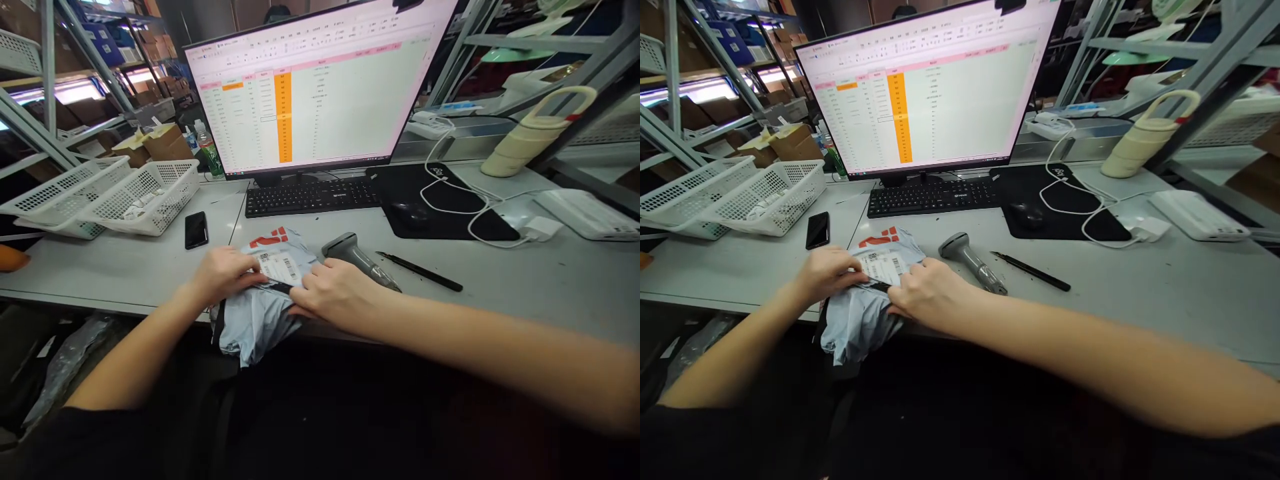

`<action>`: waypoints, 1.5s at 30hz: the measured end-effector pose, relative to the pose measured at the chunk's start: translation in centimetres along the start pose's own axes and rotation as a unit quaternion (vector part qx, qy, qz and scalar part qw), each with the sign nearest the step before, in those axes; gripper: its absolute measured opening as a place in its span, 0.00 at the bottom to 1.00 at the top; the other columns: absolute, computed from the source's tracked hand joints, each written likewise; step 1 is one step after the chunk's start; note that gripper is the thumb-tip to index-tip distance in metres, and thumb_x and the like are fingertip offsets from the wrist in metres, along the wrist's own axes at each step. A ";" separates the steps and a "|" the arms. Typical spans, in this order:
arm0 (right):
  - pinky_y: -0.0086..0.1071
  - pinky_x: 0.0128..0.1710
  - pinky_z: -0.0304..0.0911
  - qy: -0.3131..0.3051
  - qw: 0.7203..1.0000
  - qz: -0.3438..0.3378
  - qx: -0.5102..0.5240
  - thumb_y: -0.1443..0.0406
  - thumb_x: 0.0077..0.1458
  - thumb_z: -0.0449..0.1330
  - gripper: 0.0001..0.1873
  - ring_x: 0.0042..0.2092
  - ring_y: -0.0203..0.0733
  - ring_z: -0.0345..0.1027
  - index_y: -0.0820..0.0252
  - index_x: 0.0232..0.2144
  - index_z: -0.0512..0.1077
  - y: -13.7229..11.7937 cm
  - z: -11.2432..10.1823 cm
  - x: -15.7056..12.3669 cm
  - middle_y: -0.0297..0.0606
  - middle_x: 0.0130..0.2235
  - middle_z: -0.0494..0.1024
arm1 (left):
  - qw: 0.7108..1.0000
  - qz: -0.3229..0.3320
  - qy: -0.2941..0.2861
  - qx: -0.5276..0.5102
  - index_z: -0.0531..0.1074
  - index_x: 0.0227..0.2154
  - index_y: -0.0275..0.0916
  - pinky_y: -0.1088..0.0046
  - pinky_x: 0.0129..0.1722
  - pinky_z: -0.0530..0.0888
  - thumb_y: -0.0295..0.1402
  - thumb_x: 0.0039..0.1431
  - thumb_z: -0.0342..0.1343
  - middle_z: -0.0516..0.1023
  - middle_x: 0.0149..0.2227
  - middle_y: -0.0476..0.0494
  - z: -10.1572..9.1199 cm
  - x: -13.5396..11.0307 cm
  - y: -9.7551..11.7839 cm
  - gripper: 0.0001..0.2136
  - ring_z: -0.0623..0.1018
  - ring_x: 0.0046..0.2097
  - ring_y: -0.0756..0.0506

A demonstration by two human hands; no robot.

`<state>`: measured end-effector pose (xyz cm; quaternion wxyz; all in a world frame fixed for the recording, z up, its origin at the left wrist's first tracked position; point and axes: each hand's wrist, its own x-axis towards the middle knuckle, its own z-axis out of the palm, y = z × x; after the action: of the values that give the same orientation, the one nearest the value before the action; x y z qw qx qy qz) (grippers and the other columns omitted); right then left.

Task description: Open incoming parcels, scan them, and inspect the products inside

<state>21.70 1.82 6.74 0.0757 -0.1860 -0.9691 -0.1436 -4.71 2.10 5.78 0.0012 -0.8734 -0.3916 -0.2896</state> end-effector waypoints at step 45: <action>0.40 0.45 0.66 0.095 0.988 -0.042 0.113 0.68 0.65 0.55 0.10 0.51 0.49 0.69 0.61 0.44 0.75 -2.1 1.9 2.0 0.51 0.54 0.75 | 0.984 0.005 -0.108 0.140 0.77 0.46 0.42 0.50 0.63 0.59 0.48 0.62 0.59 0.82 0.47 0.41 1.3 -7.8 3.5 0.17 0.76 0.56 0.34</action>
<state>18.92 1.19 4.85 0.1816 -0.1208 -0.9745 -0.0531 -5.72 -5.37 1.50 0.0825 -0.8926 -0.4219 -0.1355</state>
